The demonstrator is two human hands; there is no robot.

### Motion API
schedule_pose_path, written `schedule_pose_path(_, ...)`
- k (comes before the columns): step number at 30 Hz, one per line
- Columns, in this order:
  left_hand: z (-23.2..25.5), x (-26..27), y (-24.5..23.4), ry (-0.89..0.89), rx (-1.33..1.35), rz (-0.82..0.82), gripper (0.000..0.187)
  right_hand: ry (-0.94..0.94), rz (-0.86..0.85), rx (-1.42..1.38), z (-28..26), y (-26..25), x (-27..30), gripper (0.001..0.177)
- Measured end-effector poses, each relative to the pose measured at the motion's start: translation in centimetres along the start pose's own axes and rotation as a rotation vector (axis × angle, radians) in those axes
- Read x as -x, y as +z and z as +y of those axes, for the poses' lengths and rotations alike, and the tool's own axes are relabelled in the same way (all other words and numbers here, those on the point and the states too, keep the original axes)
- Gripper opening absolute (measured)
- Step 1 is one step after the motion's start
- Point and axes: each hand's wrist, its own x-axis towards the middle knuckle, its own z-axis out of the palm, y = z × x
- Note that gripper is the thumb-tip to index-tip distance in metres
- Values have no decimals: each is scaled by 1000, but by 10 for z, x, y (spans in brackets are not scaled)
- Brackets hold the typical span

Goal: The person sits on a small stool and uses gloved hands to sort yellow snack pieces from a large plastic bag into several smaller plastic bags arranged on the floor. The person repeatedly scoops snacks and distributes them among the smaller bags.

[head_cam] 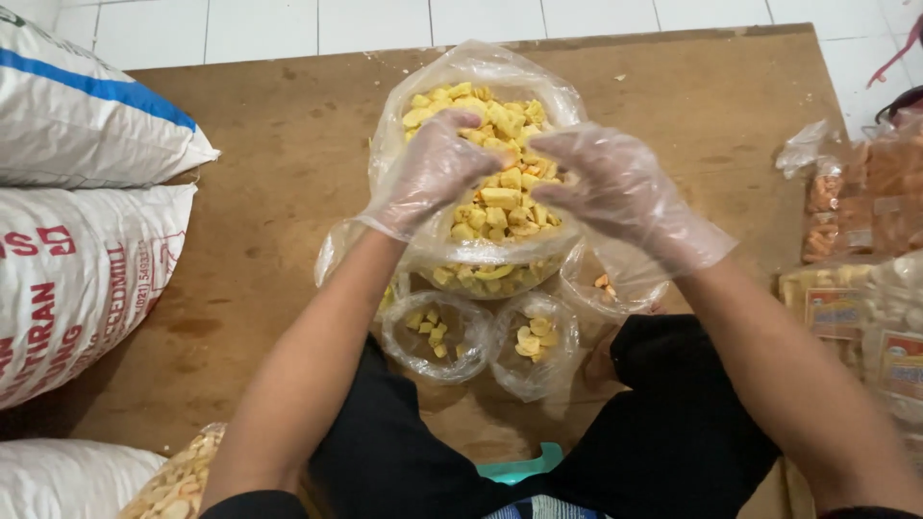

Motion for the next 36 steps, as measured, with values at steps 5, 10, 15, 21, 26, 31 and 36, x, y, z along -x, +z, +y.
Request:
schedule_pose_path(5,-3,0,19,134,-216,-32,63,416,-624,-150,-25,3,-25,50)
schedule_pose_path(10,-17,-12,22,47,-328,-66,66,462,-623,-220,1,37,-8,39)
schedule_pose_path(15,-19,-7,-7,128,-209,-28,50,107,-558,344,14,28,1,34)
schedule_pose_path(21,-31,11,-39,201,-549,79,34,169,-368,180,61,4,16,25)
schedule_pose_path(26,-32,21,-52,287,-247,12,31,806,-998,121,-6,-68,-23,29)
schedule_pose_path(31,-57,13,-55,363,-425,-59,25,871,-1222,270,47,-50,18,54)
schedule_pose_path(36,-46,23,-63,268,-443,-122,39,1075,-951,-12,15,-62,-6,66)
